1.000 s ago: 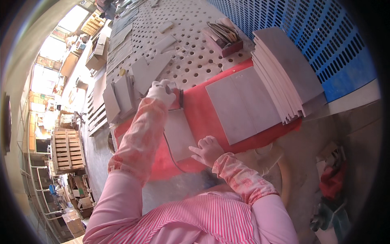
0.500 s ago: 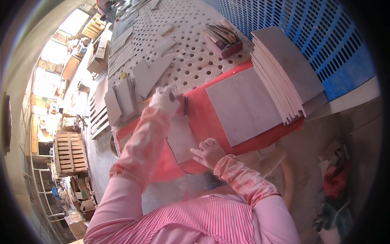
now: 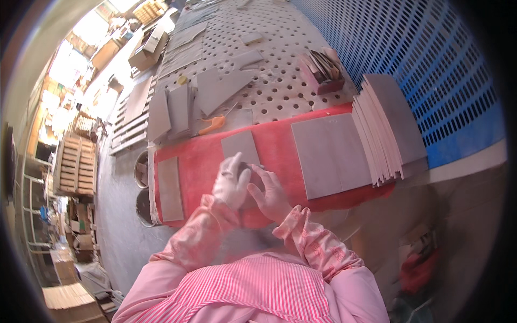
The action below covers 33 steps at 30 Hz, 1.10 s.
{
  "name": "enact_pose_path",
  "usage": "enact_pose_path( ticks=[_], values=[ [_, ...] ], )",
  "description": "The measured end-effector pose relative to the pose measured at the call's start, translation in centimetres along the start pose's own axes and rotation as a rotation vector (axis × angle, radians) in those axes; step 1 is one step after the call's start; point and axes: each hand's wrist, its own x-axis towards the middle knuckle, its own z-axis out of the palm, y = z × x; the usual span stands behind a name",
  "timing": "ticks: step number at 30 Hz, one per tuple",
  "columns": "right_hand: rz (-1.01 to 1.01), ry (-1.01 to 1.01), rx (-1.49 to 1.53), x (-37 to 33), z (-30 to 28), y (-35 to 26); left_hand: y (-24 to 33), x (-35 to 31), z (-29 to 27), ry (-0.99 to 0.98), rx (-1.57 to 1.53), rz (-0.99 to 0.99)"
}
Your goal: The person sands the edges of rectangular ceramic tiles on a red workbench using a handheld sanding block. They repeatedly flip and reposition each tile to smooth all edges, then place the finished tiles into a stack on the right side of the bench.
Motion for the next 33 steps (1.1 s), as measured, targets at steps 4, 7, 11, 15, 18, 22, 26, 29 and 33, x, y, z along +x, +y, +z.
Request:
enact_pose_path(
  ticks=[4, 7, 11, 15, 18, 22, 26, 29, 33],
  values=[
    [-0.094, -0.056, -0.733, 1.5, 1.7, -3.8, -3.6, -6.9, 2.2, 0.116, -0.338, 0.000],
    [-0.031, -0.251, -0.829, 3.6, 2.5, -5.4, -7.5, -9.2, 1.7, 0.001, 0.007, -0.009],
    [-0.136, -0.282, -0.920, 11.4, 7.8, -5.2, -10.5, -9.2, 2.1, -0.012, 0.183, 0.185],
    [-0.094, -0.181, -1.033, 21.5, 11.7, -5.8, -12.6, -8.2, 2.4, -0.064, 0.184, 0.251],
    [-0.004, -0.138, -1.055, 26.0, 11.2, -6.4, -13.6, -7.8, 2.2, -0.100, 0.146, 0.264],
    [-0.093, -0.157, -1.111, 22.9, 9.3, -5.4, -14.3, -7.6, 2.3, -0.102, 0.121, 0.313],
    [-0.142, -0.149, -1.096, 12.4, 7.0, -4.9, -14.7, -7.6, 2.6, -0.115, 0.098, 0.342],
    [-0.141, -0.138, -1.067, 5.1, 4.2, -6.4, -14.7, -7.6, 2.6, -0.059, 0.059, 0.400],
    [-0.152, -0.245, -1.088, 2.7, 2.3, -6.6, -14.2, -7.3, 2.3, 0.004, -0.001, 0.427]
  ],
)
